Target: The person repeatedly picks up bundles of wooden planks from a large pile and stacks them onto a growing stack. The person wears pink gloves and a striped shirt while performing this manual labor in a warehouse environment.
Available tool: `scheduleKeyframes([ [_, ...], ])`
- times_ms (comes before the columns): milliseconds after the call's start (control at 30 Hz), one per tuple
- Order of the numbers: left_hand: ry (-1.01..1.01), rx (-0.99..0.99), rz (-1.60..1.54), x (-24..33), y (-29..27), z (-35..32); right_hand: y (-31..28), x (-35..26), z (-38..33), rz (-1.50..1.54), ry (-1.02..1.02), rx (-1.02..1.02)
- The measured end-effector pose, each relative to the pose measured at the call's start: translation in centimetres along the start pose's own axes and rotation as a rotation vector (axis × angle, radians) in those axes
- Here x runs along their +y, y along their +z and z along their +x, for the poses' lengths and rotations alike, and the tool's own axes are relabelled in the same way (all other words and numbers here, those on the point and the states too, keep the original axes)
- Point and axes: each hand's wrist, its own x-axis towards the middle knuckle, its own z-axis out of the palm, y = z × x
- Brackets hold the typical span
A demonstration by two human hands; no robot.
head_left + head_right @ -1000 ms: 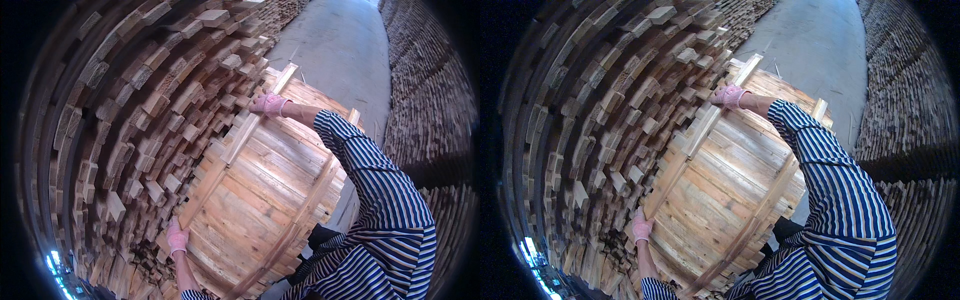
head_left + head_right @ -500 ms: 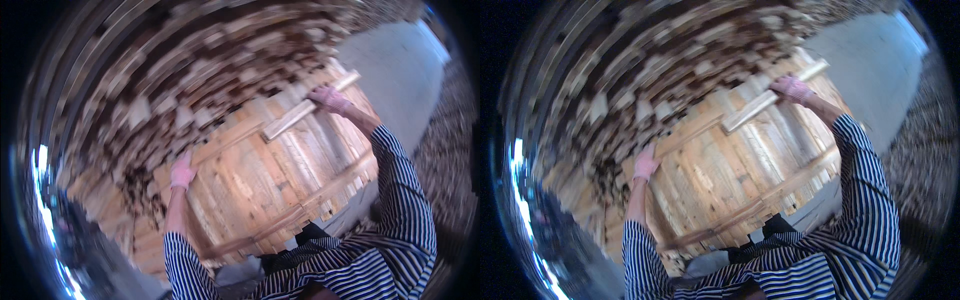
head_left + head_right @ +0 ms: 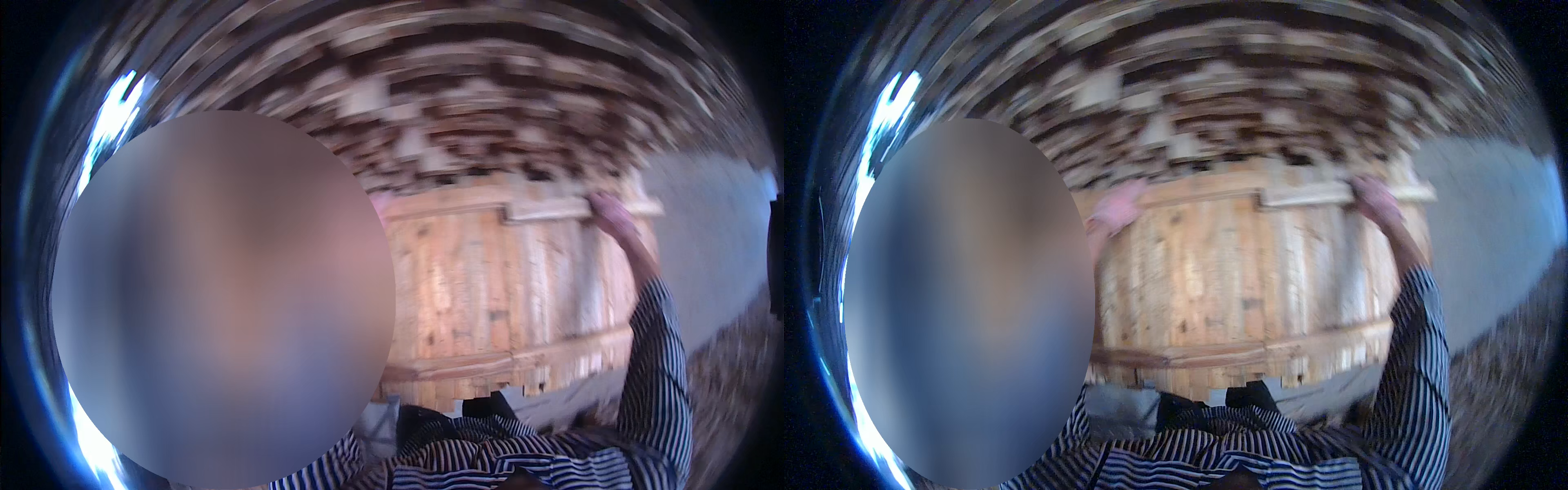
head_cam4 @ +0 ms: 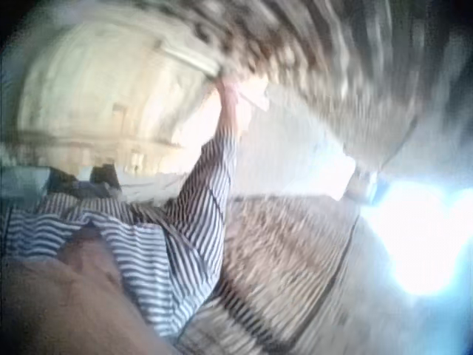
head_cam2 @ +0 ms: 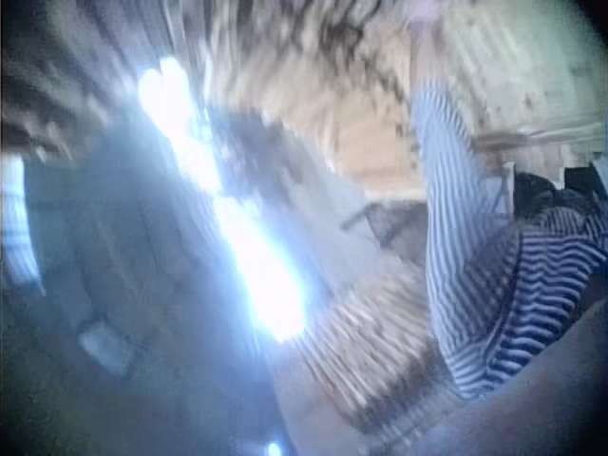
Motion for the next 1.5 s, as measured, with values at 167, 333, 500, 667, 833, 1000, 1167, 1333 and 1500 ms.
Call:
scheduleKeyframes([
  [167, -0.081, -0.076, 0.013, 3.9, -1.6, 0.5, 0.9, 3.3, 2.4, -0.077, -0.031, 0.033],
  [333, 0.069, -0.024, 0.115, 3.8, -1.0, 1.4, 0.7, 2.9, 1.5, -0.250, 0.111, -0.017],
  [500, 0.071, -0.053, 0.171, 3.3, 0.3, 2.0, 1.8, 3.6, 0.1, -0.296, 0.087, 0.015],
  [667, 0.099, -0.050, 0.116, 2.4, 0.9, 2.2, 1.5, 4.4, 0.6, -0.303, 0.094, -0.011],
  [833, 0.132, 0.024, 0.103, 1.7, 0.3, 1.7, 1.4, 2.7, 1.1, -0.281, 0.064, -0.052],
  [1000, 0.121, -0.031, 0.100, 2.6, 0.1, 2.4, 2.0, 3.4, 0.7, -0.269, -0.006, 0.001],
  [1167, 0.087, -0.056, 0.114, 3.7, 0.7, 1.8, 2.2, 4.6, 0.5, -0.267, 0.015, -0.026],
  [1333, 0.105, -0.017, 0.163, 3.9, 1.7, 2.5, 0.7, 6.0, -0.8, -0.318, 0.053, -0.017],
  [1500, -0.031, -0.040, 0.056, 2.7, 0.5, 0.6, 0.9, 3.8, 2.6, -0.173, -0.030, 0.024],
])
